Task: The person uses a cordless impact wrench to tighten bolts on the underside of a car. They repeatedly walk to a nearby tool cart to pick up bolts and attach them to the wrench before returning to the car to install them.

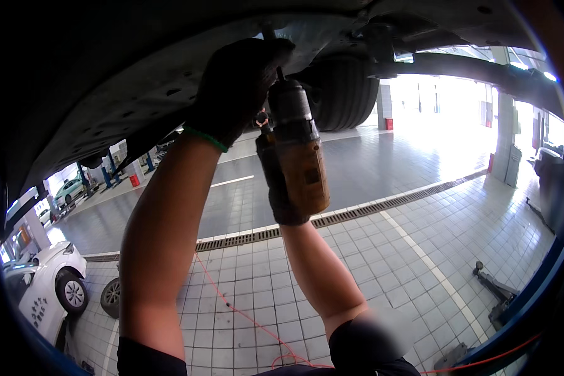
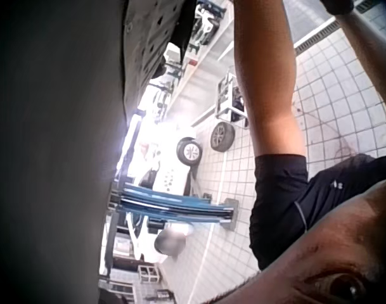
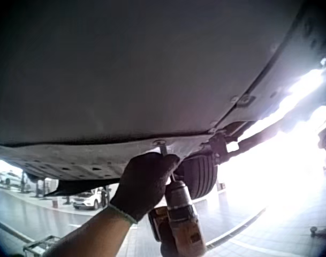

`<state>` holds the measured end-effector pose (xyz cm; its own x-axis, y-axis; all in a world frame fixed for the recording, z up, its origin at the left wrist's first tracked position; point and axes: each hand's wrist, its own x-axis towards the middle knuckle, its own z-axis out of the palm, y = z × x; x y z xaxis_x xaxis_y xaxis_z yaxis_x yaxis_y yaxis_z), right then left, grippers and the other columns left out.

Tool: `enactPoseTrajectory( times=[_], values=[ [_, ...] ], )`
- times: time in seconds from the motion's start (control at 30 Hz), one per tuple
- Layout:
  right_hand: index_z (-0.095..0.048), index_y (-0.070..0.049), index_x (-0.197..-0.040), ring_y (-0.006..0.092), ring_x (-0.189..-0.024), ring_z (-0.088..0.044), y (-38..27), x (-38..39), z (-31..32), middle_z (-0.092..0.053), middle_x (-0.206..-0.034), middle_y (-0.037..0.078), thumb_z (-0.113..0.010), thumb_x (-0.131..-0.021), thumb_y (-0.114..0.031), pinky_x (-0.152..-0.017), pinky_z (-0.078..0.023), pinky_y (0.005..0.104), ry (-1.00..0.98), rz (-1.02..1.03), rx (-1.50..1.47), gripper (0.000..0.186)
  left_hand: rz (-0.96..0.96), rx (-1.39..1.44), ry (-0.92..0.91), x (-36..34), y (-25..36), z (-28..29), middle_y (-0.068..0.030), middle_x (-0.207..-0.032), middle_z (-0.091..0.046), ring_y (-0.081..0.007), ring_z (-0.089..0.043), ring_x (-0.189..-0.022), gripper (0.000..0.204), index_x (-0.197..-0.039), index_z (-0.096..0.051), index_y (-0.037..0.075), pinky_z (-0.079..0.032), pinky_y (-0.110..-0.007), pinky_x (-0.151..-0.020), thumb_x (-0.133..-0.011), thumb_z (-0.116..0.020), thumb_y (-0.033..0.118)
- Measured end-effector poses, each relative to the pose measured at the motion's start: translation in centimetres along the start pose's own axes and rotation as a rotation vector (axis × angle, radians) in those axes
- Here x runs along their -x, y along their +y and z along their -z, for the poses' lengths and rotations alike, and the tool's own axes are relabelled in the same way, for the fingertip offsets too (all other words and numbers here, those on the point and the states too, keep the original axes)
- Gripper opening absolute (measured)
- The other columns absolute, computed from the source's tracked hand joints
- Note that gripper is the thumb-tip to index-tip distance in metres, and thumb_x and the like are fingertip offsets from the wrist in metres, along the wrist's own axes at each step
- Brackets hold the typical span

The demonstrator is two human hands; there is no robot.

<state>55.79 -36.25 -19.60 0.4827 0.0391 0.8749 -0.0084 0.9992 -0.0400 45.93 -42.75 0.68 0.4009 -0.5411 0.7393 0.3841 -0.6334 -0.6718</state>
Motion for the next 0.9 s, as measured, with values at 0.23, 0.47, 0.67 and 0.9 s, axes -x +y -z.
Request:
enactPoseTrajectory(
  times=[0.23, 0.47, 0.67, 0.9],
  values=[
    [-0.042, -0.006, -0.15, 0.0169, -0.132, -0.054, 4.5, 0.5, 0.7, -0.055, -0.14, 0.009, -0.065, -0.104, -0.012, -0.113, -0.044, 0.032, 0.014, -0.134, -0.296, 0.051, -0.012, -0.076, -0.03, -0.9, -0.3, 0.2, -0.0089, -0.087, -0.074, -0.024, -0.074, -0.079, 0.025, -0.114, -0.071, 0.013, -0.061, -0.038, -0.072, -0.09, -0.071, 0.007],
    [-0.042, -0.003, -0.151, 0.0173, -0.131, -0.053, 0.4, 1.5, -3.8, -0.057, -0.142, 0.01, -0.051, -0.11, -0.02, -0.117, -0.036, 0.0325, 0.057, -0.119, -0.23, 0.046, 0.116, -0.037, -0.146, -1.5, -0.8, 0.5, -0.0124, -0.077, -0.072, -0.029, -0.075, -0.076, 0.01, -0.09, -0.073, 0.014, -0.061, -0.041, -0.072, -0.093, -0.068, 0.023],
    [-0.046, -0.004, -0.149, 0.0203, -0.133, -0.053, 1.7, 2.3, -5.8, -0.057, -0.142, 0.009, -0.057, -0.105, -0.013, -0.118, -0.036, 0.0352, 0.124, 0.031, 0.073, 0.045, 0.072, -0.129, -0.1, -1.0, -0.4, -0.2, -0.0139, -0.082, -0.073, -0.0306, -0.075, -0.081, 0.013, -0.089, -0.073, 0.014, -0.061, -0.042, -0.076, -0.095, -0.064, 0.022],
    [-0.052, -0.001, -0.136, 0.0202, -0.104, -0.059, 1.4, 1.6, -6.1, -0.062, -0.114, 0.008, -0.058, -0.103, -0.012, -0.095, -0.046, 0.0329, 0.086, -0.042, 0.163, 0.035, 0.067, -0.051, -0.125, -2.0, -1.6, 1.1, -0.0254, -0.089, -0.069, -0.0428, -0.07, -0.086, 0.023, -0.093, -0.068, 0.005, -0.054, -0.054, -0.077, -0.095, -0.056, 0.024]
  ],
)
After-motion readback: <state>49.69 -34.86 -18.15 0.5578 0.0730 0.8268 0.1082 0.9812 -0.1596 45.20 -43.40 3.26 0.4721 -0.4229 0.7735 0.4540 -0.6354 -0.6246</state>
